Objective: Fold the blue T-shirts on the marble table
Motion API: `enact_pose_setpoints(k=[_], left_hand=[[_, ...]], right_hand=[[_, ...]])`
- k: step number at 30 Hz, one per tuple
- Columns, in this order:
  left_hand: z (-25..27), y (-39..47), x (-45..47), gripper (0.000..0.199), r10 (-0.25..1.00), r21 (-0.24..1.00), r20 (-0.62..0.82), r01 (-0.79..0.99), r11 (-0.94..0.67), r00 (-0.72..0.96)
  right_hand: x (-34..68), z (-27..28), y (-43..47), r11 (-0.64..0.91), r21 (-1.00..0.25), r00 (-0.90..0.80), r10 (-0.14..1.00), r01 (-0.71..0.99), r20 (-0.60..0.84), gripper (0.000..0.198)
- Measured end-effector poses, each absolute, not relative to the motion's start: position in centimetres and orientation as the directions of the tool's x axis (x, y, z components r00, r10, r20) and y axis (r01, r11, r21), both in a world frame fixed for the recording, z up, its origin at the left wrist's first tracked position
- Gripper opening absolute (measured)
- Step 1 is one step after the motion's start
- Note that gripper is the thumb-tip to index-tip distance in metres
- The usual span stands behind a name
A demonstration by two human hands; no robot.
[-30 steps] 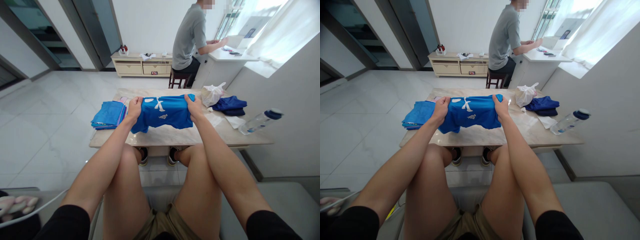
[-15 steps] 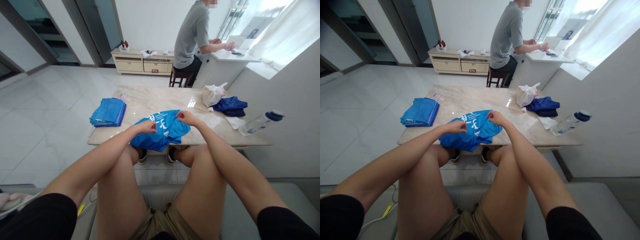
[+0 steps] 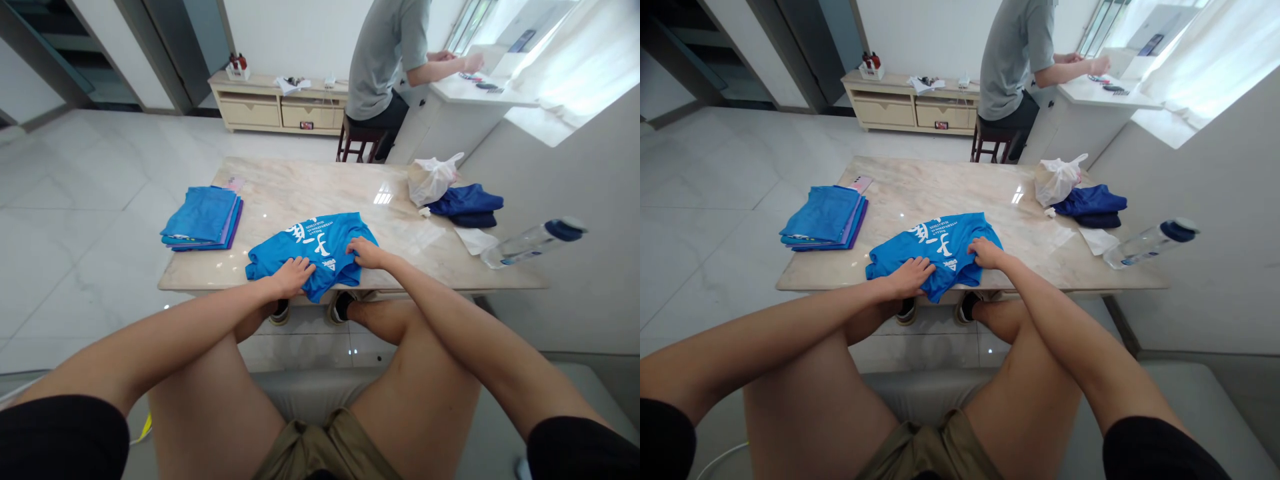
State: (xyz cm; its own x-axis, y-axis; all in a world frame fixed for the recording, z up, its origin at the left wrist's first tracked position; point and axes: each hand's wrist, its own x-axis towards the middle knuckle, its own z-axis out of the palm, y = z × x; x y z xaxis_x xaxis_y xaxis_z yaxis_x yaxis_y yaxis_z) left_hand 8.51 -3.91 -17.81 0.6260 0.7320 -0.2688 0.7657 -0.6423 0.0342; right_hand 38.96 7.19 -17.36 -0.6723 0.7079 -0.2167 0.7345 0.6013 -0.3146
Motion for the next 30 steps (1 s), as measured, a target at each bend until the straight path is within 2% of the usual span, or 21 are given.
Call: enact_pose_setpoints(k=[2, 5, 7, 9, 12, 14, 16, 18, 21, 23, 25, 28, 30], left_hand=[[-17.0, -2.9, 7.8, 0.057, 0.703, 0.111, -0.308, 0.758, -0.643, 0.641], [-15.7, -1.3, 7.3, 0.03, 0.706, 0.22, -0.336, 0.78, -0.585, 0.624], [-14.7, 0.1, 7.1, 0.022, 0.771, 0.302, -0.278, 0.815, -0.495, 0.572], [-13.3, 1.8, 6.8, 0.018, 0.874, 0.463, -0.131, 0.808, -0.363, 0.468], [-10.3, 4.1, 5.5, 0.023, 0.978, 0.771, 0.079, 0.61, -0.182, 0.192], [-8.1, 4.8, 4.3, 0.034, 0.994, 0.905, 0.109, 0.411, -0.11, 0.027], [-6.0, 4.6, 3.1, 0.041, 0.993, 0.969, 0.088, 0.238, -0.068, -0.075], [-4.3, 3.7, 2.3, 0.044, 0.993, 0.988, 0.045, 0.154, -0.028, -0.105], [-3.3, 2.1, 1.6, 0.049, 0.997, 0.979, -0.046, 0.195, 0.055, -0.054], [-3.9, 1.5, 1.5, 0.056, 0.994, 0.936, -0.1, 0.345, 0.076, 0.053], [-5.2, 1.3, 1.6, 0.058, 0.961, 0.832, -0.183, 0.554, 0.038, 0.209], [-7.9, 1.7, 1.6, 0.051, 0.878, 0.619, -0.326, 0.781, -0.081, 0.35], [-9.4, 2.2, 1.6, 0.042, 0.876, 0.519, -0.318, 0.84, -0.159, 0.362]], right_hand=[[39.5, -17.0, 7.8, 0.538, -0.419, -0.636, 0.761, 0.731, -0.132, 0.044], [40.0, -15.9, 8.3, 0.399, -0.619, -0.513, 0.858, 0.677, -0.008, 0.035], [40.3, -14.7, 8.6, 0.294, -0.745, -0.399, 0.916, 0.599, 0.041, 0.025], [40.6, -13.4, 8.9, 0.201, -0.845, -0.27, 0.96, 0.496, 0.07, 0.018], [41.3, -11.4, 9.4, 0.102, -0.94, -0.087, 0.993, 0.327, 0.077, 0.019], [41.6, -10.0, 9.4, 0.08, -0.975, -0.037, 0.997, 0.208, 0.074, 0.03], [41.6, -8.6, 8.9, 0.089, -0.992, -0.04, 0.995, 0.083, 0.086, 0.043], [41.2, -7.4, 8.0, 0.1, -0.995, -0.085, 0.991, -0.013, 0.101, 0.053], [40.7, -6.5, 6.8, 0.061, -0.998, -0.225, 0.973, -0.002, 0.059, 0.062], [40.6, -6.9, 6.4, 0.054, -0.994, -0.281, 0.959, 0.093, 0.026, 0.062], [40.6, -8.0, 6.6, 0.096, -0.97, -0.269, 0.963, 0.225, 0.033, 0.058], [40.7, -10.5, 7.3, 0.153, -0.871, -0.242, 0.97, 0.467, 0.041, 0.045], [40.5, -12.2, 7.8, 0.163, -0.773, -0.255, 0.967, 0.613, 0.002, 0.038]])
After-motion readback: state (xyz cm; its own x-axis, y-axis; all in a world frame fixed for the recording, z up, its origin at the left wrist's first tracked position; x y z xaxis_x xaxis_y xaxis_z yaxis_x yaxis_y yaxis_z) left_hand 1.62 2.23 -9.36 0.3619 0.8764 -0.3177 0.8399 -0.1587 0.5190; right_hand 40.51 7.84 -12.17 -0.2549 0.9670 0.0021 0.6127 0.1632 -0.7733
